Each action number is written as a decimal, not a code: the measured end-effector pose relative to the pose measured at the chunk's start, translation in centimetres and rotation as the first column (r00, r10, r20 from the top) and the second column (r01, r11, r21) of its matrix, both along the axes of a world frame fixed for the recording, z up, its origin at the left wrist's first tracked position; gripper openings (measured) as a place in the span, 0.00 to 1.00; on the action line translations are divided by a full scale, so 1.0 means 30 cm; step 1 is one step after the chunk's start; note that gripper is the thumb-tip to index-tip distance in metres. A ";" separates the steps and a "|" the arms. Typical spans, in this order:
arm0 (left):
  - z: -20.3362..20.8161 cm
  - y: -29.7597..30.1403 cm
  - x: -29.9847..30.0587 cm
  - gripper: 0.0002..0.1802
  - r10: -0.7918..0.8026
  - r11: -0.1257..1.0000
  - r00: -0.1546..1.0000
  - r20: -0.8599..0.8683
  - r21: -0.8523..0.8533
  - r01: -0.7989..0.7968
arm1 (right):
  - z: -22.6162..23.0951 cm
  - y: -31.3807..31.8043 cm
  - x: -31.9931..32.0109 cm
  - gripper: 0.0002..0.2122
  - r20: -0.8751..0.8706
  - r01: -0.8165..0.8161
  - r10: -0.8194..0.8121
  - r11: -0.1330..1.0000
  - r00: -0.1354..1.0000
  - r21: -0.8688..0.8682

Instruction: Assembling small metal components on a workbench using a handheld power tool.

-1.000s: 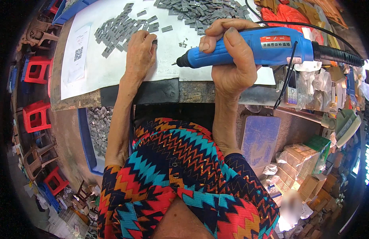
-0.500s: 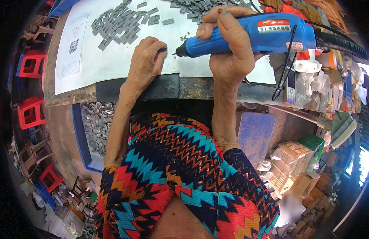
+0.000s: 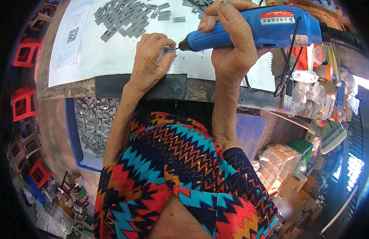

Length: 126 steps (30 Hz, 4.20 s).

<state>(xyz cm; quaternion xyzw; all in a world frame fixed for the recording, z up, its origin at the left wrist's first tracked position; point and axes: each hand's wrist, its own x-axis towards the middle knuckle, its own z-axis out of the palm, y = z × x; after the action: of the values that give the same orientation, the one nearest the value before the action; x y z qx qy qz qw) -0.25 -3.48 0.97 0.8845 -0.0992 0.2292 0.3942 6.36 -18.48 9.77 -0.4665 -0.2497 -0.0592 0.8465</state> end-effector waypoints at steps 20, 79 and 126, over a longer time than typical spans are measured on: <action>-0.022 -0.005 0.017 0.08 0.057 0.998 0.996 -0.074 -0.016 -0.058 | 0.012 0.134 -0.008 0.07 0.118 0.094 -0.078 0.986 0.990 -0.140; -0.024 0.003 0.023 0.08 0.084 0.995 0.988 -0.128 -0.036 -0.089 | -0.003 0.156 -0.031 0.05 0.139 0.166 -0.138 0.961 0.981 -0.220; -0.025 -0.022 0.020 0.09 0.135 0.986 0.991 -0.023 0.103 -0.132 | -0.069 0.068 0.006 0.10 0.352 -0.211 0.258 0.963 0.899 -0.167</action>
<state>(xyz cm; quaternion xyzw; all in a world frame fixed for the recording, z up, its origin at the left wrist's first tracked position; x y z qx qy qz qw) 0.35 -4.15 0.21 0.9112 -0.0455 0.2364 0.3342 6.56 -16.43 7.71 -0.4651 -0.4628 -0.0279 0.7542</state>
